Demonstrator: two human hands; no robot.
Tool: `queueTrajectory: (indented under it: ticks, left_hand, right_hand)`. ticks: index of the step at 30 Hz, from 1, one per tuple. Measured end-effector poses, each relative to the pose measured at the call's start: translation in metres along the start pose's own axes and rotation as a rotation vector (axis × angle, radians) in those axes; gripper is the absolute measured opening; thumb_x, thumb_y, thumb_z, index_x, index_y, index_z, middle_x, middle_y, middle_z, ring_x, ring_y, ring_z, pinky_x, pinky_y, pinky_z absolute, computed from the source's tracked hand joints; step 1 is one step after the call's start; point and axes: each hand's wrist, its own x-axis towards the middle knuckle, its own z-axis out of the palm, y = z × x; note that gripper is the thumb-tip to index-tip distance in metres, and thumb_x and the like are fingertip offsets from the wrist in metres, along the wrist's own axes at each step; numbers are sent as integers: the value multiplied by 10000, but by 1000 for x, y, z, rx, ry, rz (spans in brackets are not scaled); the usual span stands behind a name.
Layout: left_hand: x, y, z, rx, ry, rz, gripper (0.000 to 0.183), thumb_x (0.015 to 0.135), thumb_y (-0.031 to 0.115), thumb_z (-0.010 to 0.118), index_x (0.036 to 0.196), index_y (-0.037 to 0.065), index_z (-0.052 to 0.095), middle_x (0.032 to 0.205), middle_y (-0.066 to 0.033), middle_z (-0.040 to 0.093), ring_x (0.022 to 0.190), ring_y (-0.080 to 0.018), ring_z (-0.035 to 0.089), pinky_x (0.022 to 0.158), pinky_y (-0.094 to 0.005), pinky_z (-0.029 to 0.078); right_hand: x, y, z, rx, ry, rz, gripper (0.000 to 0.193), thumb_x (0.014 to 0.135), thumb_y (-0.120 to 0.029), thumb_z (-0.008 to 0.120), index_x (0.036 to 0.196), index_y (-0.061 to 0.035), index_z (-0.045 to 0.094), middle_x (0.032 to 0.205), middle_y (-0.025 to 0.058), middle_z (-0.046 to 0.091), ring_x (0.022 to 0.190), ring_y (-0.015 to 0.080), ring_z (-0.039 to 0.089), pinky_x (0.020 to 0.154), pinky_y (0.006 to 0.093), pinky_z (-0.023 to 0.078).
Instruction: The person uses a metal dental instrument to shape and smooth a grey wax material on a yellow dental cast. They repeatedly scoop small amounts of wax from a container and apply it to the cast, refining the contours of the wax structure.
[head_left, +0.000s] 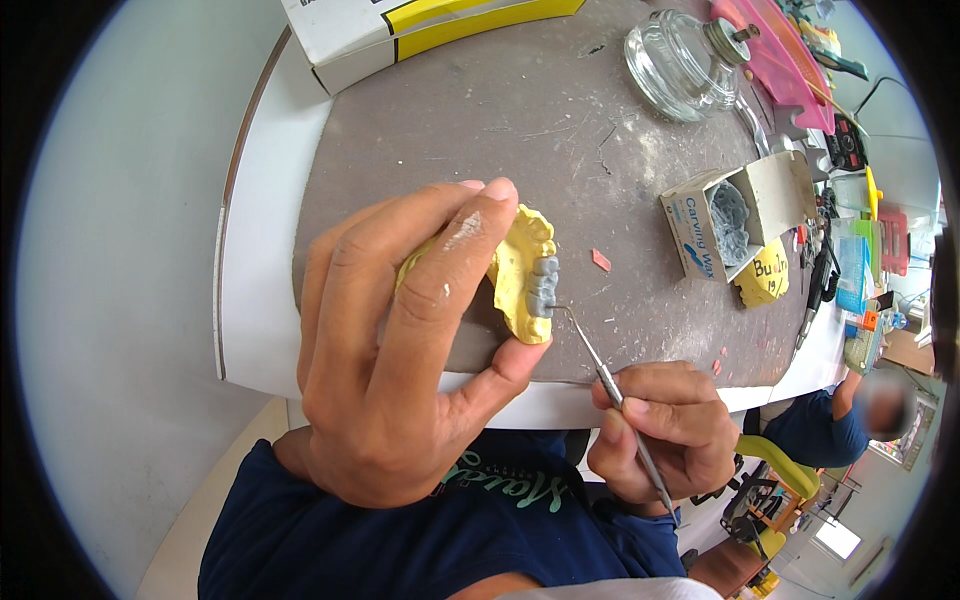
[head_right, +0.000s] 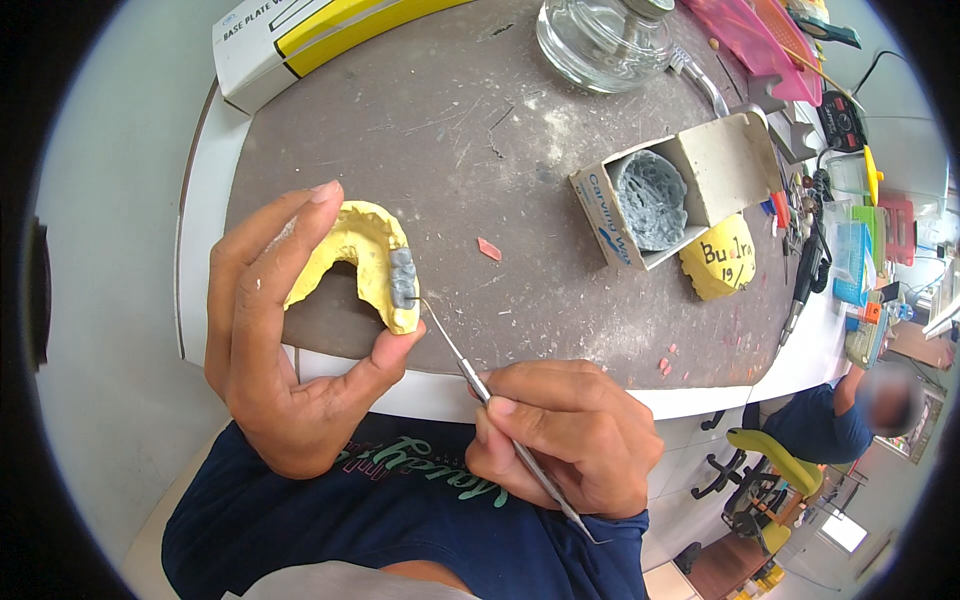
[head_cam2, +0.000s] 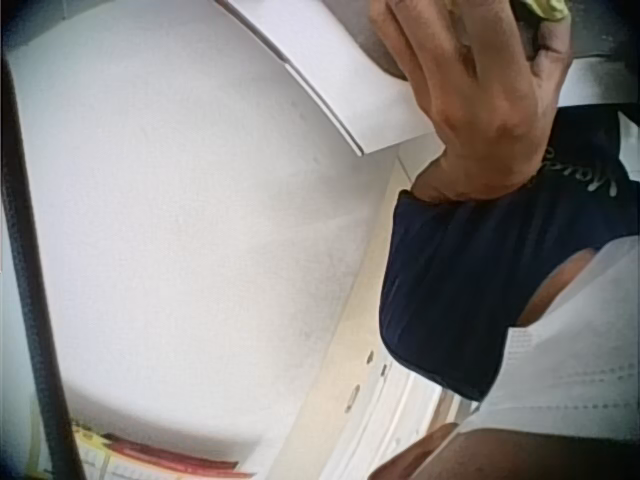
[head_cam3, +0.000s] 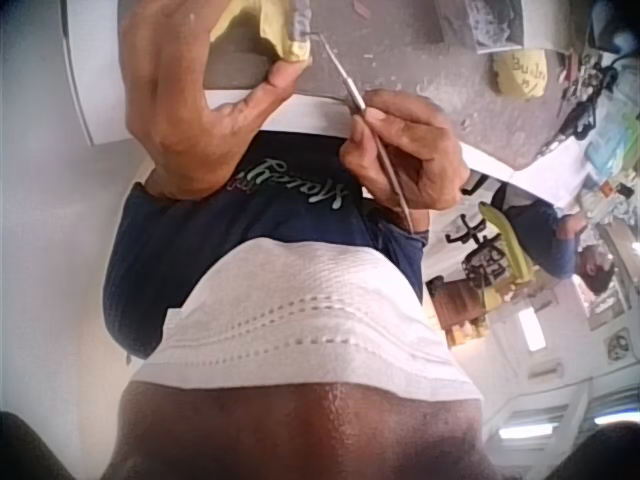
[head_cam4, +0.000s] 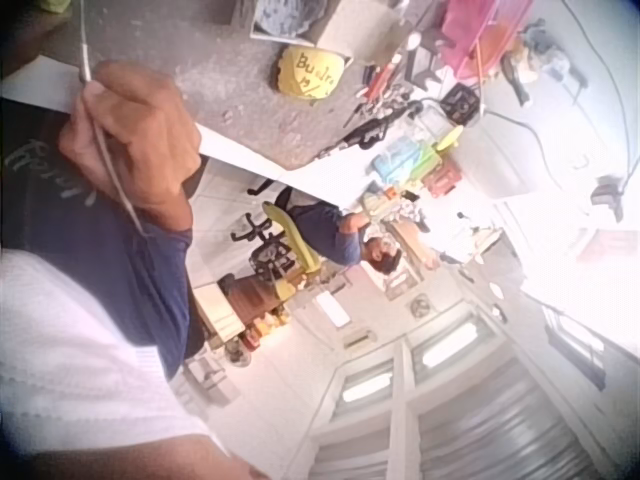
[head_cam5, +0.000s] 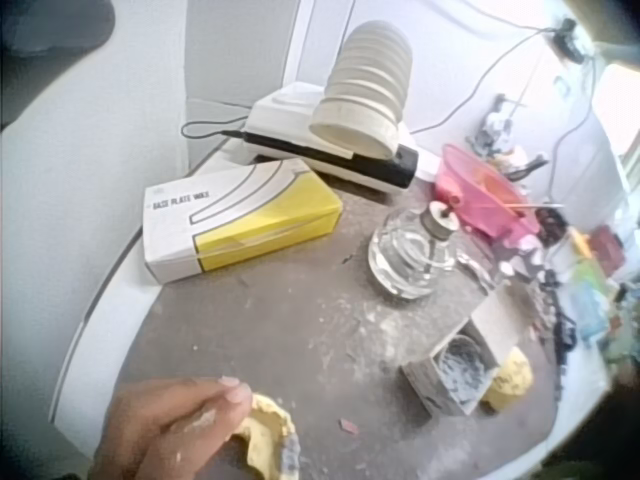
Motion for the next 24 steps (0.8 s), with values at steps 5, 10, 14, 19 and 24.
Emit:
queueTrajectory:
  ticks: [5, 10, 14, 19, 24]
  left_hand:
    - [0, 1, 0, -4, -4, -2, 692, 579, 75, 846, 1205, -31, 570, 1136, -190, 616, 1007, -284, 616, 805, -329, 540]
    - [0, 0, 0, 1, -7, 1, 700, 579, 79, 849, 1209, -31, 567, 1139, -191, 614, 1006, -283, 618, 800, -328, 543]
    - [0, 0, 0, 2, -8, 3, 701, 584, 90, 851, 1212, -32, 565, 1139, -189, 614, 1004, -283, 619, 792, -328, 546]
    - [0, -1, 0, 2, -9, 11, 701, 584, 102, 855, 1210, -31, 566, 1138, -187, 615, 1002, -282, 619, 785, -328, 548]
    - [-1, 1, -1, 7, -8, -5, 698, 574, 102, 864, 1194, -27, 571, 1135, -178, 614, 1000, -283, 614, 801, -333, 541]
  right_hand:
    - [-1, 0, 1, 16, 22, 14, 268, 684, 24, 801, 863, -46, 614, 769, 146, 687, 643, 216, 676, 562, 278, 534]
    - [0, 1, 1, 5, 13, -10, 270, 685, 33, 795, 871, -41, 613, 763, 143, 684, 635, 212, 672, 556, 275, 532]
    - [-1, 1, 1, 6, 20, -1, 265, 691, 35, 789, 873, -36, 610, 760, 142, 683, 630, 209, 670, 553, 273, 531]
    - [-1, 1, 1, -1, 32, -7, 255, 706, 38, 770, 886, -23, 600, 757, 153, 678, 635, 211, 670, 565, 283, 533]
    - [-3, 5, -5, 64, 50, -34, 254, 752, 35, 722, 953, -1, 571, 786, 180, 663, 670, 218, 667, 595, 300, 538]
